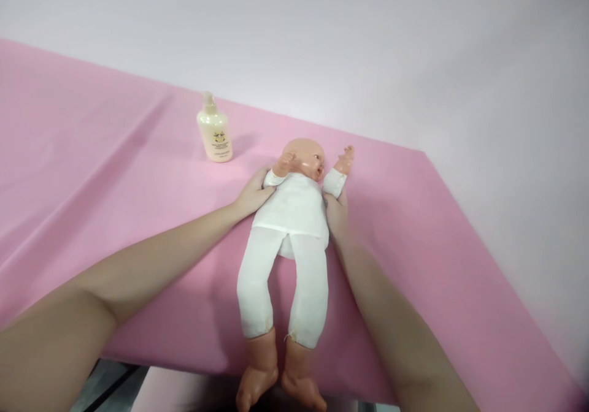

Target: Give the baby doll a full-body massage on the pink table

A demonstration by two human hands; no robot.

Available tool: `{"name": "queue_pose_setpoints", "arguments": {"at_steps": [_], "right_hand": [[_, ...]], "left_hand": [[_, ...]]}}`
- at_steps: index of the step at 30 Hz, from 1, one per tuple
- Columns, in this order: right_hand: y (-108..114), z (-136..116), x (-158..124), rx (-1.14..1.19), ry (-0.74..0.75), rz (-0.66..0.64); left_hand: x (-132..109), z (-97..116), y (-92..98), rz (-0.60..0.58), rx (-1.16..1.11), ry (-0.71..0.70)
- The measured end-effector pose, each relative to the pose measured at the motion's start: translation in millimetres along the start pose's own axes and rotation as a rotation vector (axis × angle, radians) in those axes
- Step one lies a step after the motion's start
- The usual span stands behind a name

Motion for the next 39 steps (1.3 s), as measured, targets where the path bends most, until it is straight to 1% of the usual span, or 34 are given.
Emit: {"name": "queue_pose_setpoints", "arguments": {"at_steps": [3,12,23,31,34,37,39], "right_hand": [[2,-1,-1,0.030,-0.045,0.041],[2,-7,-7,-0.027,-0.002,0.025],[1,-14,-14,0.012,-0.051,0.012],[0,-17,-14,0.018,-0.035,0.000],[0,-13,-11,0.057,-0.052,0.011],[1,-6,-7,0.097,-0.075,0.031],[2,-2,-4,0.117,-0.087,0.048]], "left_hand": [[1,1,0.5,0.008,-0.006,-0.002],[1,6,1.9,0.011,0.038,0.004],[-1,9,2.8,0.008,0.016,-0.008],[-1,9,2.4,-0.002,-0.003,0.000],[0,5,2.7,0.033,-0.071,0.021],[0,-5,3.8,0.096,-0.162,0.071],[0,-14,3.5,0.114,-0.197,0.101]]}}
Point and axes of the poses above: each hand's wrist, its own x-axis towards the middle knuckle, its own y-axis out of the back of the hand, z = x × y, the point moved 6 cm from there along x, towards the middle knuckle, and after that the axes turned 11 degrees about -y, right-handed, at the moved point
